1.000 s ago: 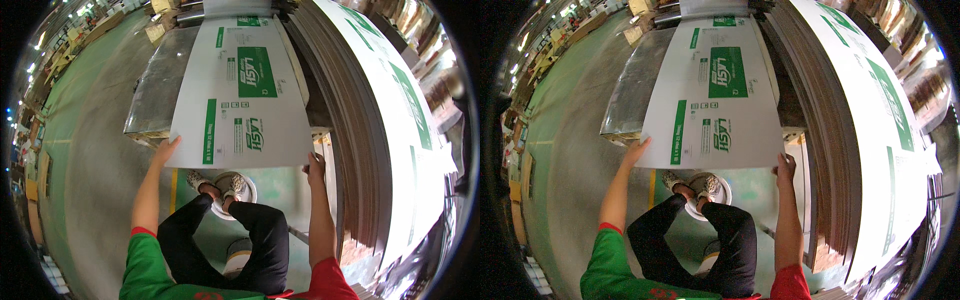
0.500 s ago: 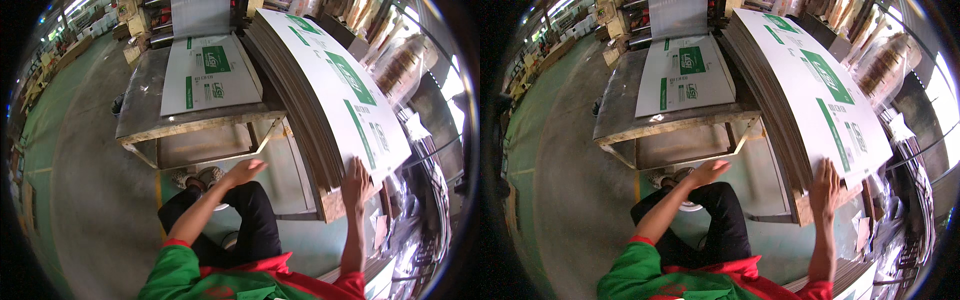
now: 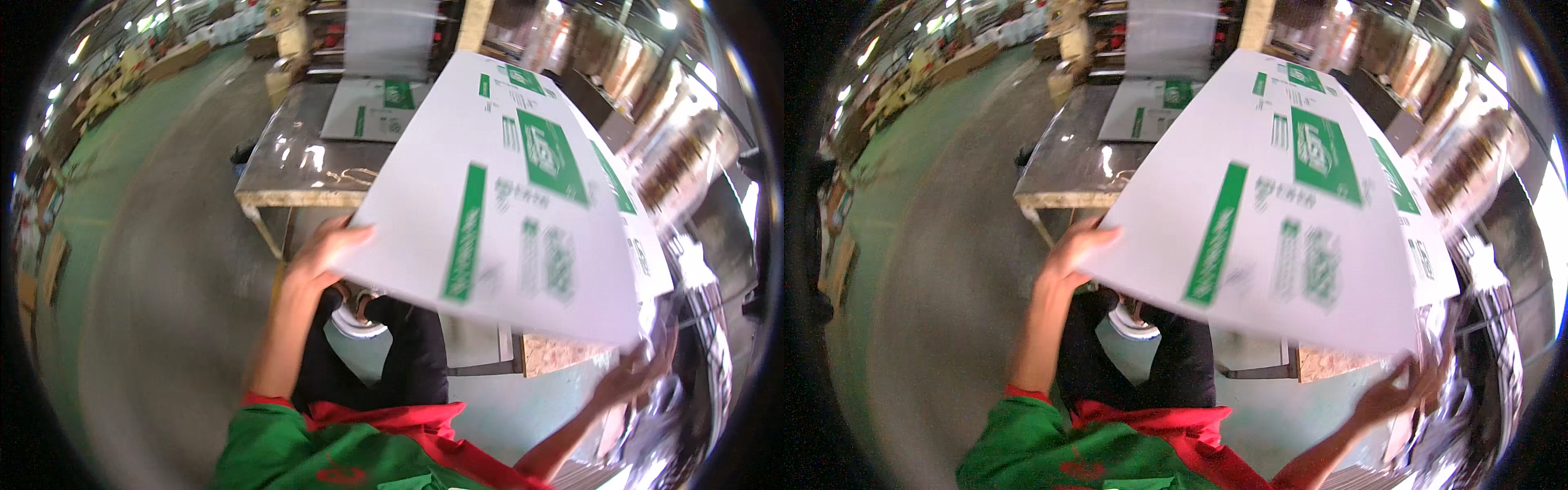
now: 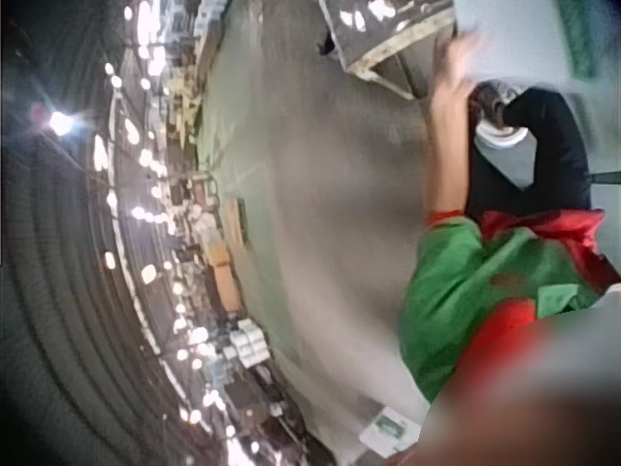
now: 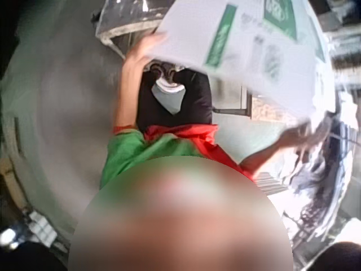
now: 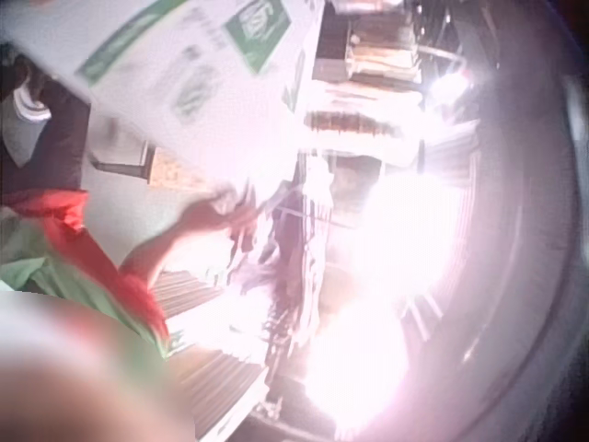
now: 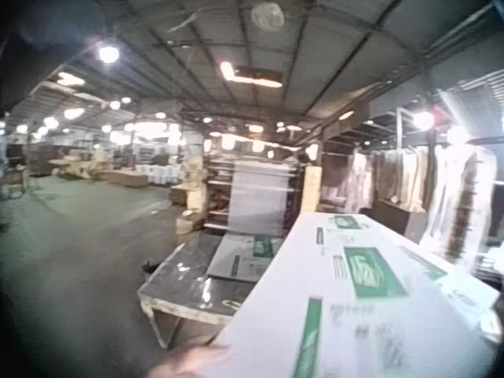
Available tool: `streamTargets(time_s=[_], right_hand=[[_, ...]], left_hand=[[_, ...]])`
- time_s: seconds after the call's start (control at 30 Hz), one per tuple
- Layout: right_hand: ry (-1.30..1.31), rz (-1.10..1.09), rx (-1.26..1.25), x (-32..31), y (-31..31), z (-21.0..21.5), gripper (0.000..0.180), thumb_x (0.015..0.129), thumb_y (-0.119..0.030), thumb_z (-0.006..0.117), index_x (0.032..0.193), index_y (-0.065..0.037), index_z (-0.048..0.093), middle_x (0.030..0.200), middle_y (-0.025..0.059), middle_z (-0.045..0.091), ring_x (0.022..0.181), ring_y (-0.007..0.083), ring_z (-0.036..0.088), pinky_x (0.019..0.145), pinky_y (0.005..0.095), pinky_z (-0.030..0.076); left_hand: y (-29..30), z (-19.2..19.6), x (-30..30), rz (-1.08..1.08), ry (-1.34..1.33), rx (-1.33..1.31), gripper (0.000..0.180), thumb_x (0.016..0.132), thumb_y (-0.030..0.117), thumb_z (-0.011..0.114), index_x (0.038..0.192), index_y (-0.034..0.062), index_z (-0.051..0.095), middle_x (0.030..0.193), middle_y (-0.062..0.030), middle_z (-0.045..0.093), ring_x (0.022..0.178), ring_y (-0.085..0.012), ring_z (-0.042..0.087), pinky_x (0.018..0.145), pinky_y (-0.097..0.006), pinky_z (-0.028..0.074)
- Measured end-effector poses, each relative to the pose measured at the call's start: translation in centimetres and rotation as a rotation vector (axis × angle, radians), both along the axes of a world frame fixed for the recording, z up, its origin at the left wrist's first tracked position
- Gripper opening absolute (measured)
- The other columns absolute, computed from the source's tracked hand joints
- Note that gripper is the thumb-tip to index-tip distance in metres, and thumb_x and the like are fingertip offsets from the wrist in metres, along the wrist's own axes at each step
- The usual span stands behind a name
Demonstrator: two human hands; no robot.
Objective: The person repeatedly picks up large white cardboard sheets from a stack and places them onto a metal table. The person handles the sheets by hand, aligning them on the table surface throughout the clip.
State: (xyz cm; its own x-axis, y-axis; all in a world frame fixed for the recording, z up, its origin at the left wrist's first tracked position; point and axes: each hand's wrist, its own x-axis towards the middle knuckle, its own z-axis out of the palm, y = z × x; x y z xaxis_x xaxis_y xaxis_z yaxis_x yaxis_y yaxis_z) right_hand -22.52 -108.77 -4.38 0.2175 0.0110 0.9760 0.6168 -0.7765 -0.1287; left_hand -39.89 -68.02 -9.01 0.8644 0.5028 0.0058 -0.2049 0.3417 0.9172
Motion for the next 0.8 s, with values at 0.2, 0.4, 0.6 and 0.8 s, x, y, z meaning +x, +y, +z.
streamTargets(time_s=[0.2, 0.4, 0.6, 0.8], right_hand=[[1.400, 0.722, 0.687, 0.2, -6.8, -11.8, 0.048, 0.098, -0.036, 0.058, 0.125, 0.004, 0.061, 0.106, 0.0112, 0.067, 0.093, 0.0188, 0.063, 0.079, 0.0317, 0.050], [1.447, 0.752, 0.134, 2.7, 1.3, -15.6, 0.041, 0.096, -0.012, 0.060, 0.132, 0.006, 0.054, 0.089, 0.0052, 0.065, 0.077, 0.0099, 0.056, 0.070, 0.0246, 0.046], [1.618, 0.865, 0.074, 3.6, 5.4, -22.3, 0.060, 0.091, -0.006, 0.063, 0.146, 0.003, 0.042, 0.128, 0.0144, 0.062, 0.105, 0.0163, 0.063, 0.092, 0.0280, 0.049], [1.838, 0.735, 0.105, 2.8, 1.6, -24.8, 0.063, 0.092, -0.008, 0.060, 0.151, -0.006, 0.038, 0.094, 0.0036, 0.065, 0.069, 0.0086, 0.057, 0.057, 0.0245, 0.047]], left_hand=[[-1.6, -10.8, -17.1, 0.203, 0.217, -0.190, 0.053, 0.091, 0.017, 0.066, 0.137, -0.0040, 0.049, 0.123, -0.0131, 0.062, 0.111, -0.0215, 0.060, 0.096, -0.036, 0.049], [-2.3, -12.9, -22.8, 0.498, 0.165, -0.029, 0.071, 0.091, 0.014, 0.065, 0.151, -0.0023, 0.031, 0.145, -0.0163, 0.048, 0.130, -0.0255, 0.048, 0.107, -0.037, 0.040], [-5.0, -16.2, -24.7, 0.503, 0.354, -0.023, 0.073, 0.093, 0.010, 0.059, 0.155, -0.0028, 0.021, 0.152, -0.0177, 0.039, 0.139, -0.0246, 0.038, 0.113, -0.035, 0.031], [-9.0, -18.2, -25.4, 0.546, 0.507, 0.039, 0.066, 0.095, 0.006, 0.052, 0.154, -0.0036, 0.024, 0.149, -0.0166, 0.044, 0.134, -0.0229, 0.044, 0.112, -0.033, 0.032]])
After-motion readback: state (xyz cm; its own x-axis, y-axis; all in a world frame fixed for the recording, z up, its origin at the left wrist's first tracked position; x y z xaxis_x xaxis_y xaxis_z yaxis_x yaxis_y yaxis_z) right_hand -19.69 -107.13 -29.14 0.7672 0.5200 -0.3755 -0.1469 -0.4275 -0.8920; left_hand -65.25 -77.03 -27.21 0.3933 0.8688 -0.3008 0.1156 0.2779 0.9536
